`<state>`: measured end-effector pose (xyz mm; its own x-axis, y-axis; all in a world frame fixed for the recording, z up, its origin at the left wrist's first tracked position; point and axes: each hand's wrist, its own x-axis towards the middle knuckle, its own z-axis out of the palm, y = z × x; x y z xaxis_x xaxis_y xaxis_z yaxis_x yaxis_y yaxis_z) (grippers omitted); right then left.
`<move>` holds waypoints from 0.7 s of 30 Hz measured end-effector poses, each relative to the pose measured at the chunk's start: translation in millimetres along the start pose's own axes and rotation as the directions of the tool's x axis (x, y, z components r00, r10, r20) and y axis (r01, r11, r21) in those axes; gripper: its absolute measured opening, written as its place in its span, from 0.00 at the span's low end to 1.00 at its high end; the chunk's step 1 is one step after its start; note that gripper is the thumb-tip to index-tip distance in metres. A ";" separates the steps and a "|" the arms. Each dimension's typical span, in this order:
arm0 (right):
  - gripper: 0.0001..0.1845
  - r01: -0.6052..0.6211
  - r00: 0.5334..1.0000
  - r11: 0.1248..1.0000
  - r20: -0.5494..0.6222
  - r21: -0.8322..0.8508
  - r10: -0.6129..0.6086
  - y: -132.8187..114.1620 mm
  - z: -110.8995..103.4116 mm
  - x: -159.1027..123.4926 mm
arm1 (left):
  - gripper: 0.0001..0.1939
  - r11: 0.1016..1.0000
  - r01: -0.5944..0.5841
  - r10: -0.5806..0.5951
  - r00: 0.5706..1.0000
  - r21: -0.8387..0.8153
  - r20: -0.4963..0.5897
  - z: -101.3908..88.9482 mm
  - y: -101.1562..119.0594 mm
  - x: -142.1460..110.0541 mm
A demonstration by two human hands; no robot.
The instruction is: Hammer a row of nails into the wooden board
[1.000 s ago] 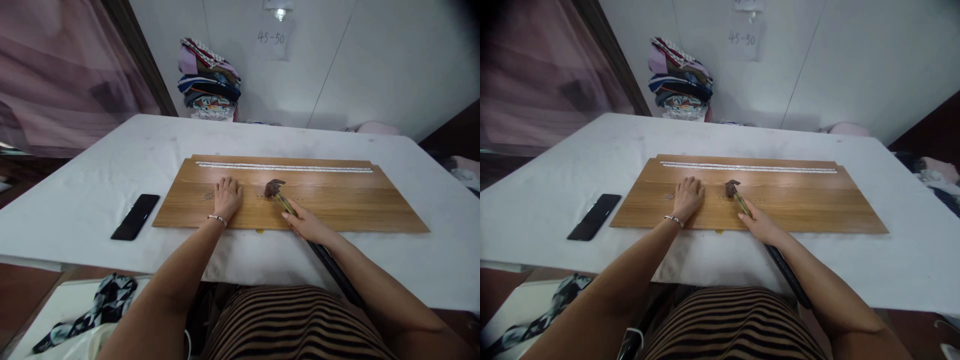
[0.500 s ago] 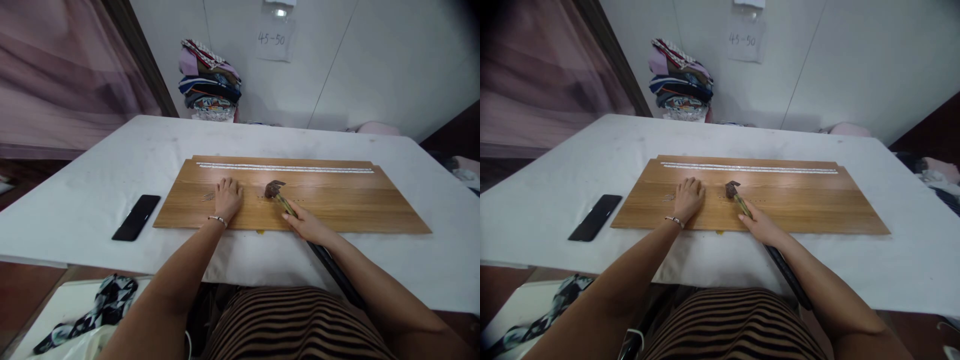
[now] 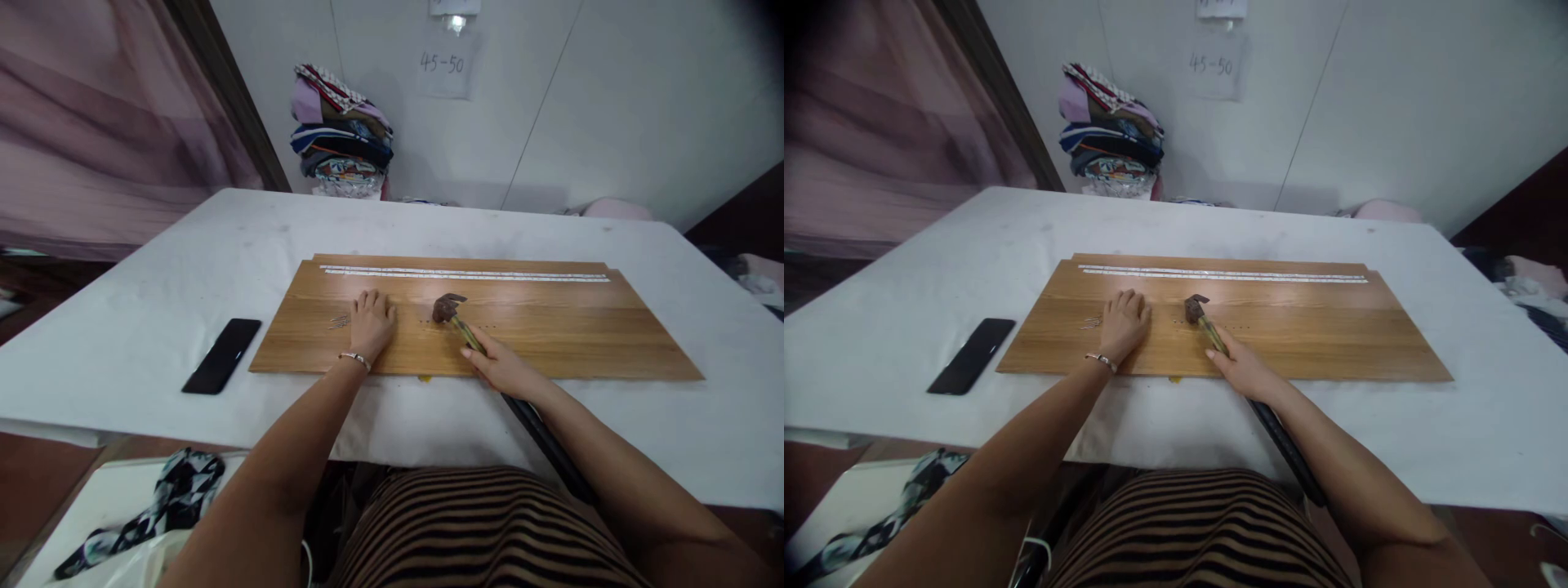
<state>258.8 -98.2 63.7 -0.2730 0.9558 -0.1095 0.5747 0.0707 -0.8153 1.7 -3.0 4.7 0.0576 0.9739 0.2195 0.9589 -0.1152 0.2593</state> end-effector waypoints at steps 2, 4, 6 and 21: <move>0.34 0.007 1.000 1.000 -0.002 0.002 -0.007 0.0 0.0 0.4 | 0.16 1.000 0.005 -0.005 1.000 -0.004 0.004 -0.5 0.3 0.0; 0.33 0.008 1.000 1.000 -0.003 0.005 -0.008 0.1 0.2 0.7 | 0.16 1.000 0.007 -0.007 1.000 -0.001 0.007 -0.8 0.5 0.0; 0.33 -0.001 1.000 1.000 -0.004 0.008 0.001 0.4 0.3 1.0 | 0.16 1.000 0.005 -0.005 1.000 0.001 0.006 -1.1 0.8 0.1; 0.33 -0.048 0.999 0.999 0.008 -0.017 0.048 -1.4 -3.2 -1.6 | 0.16 1.000 0.001 -0.001 1.000 0.013 -0.001 0.2 0.2 -0.1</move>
<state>260.9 -98.9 66.8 -0.2512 0.9558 -0.1530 0.6003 0.0298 -0.7992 1.9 -3.1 4.5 0.0567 0.9739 0.2197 0.9623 -0.1120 0.2477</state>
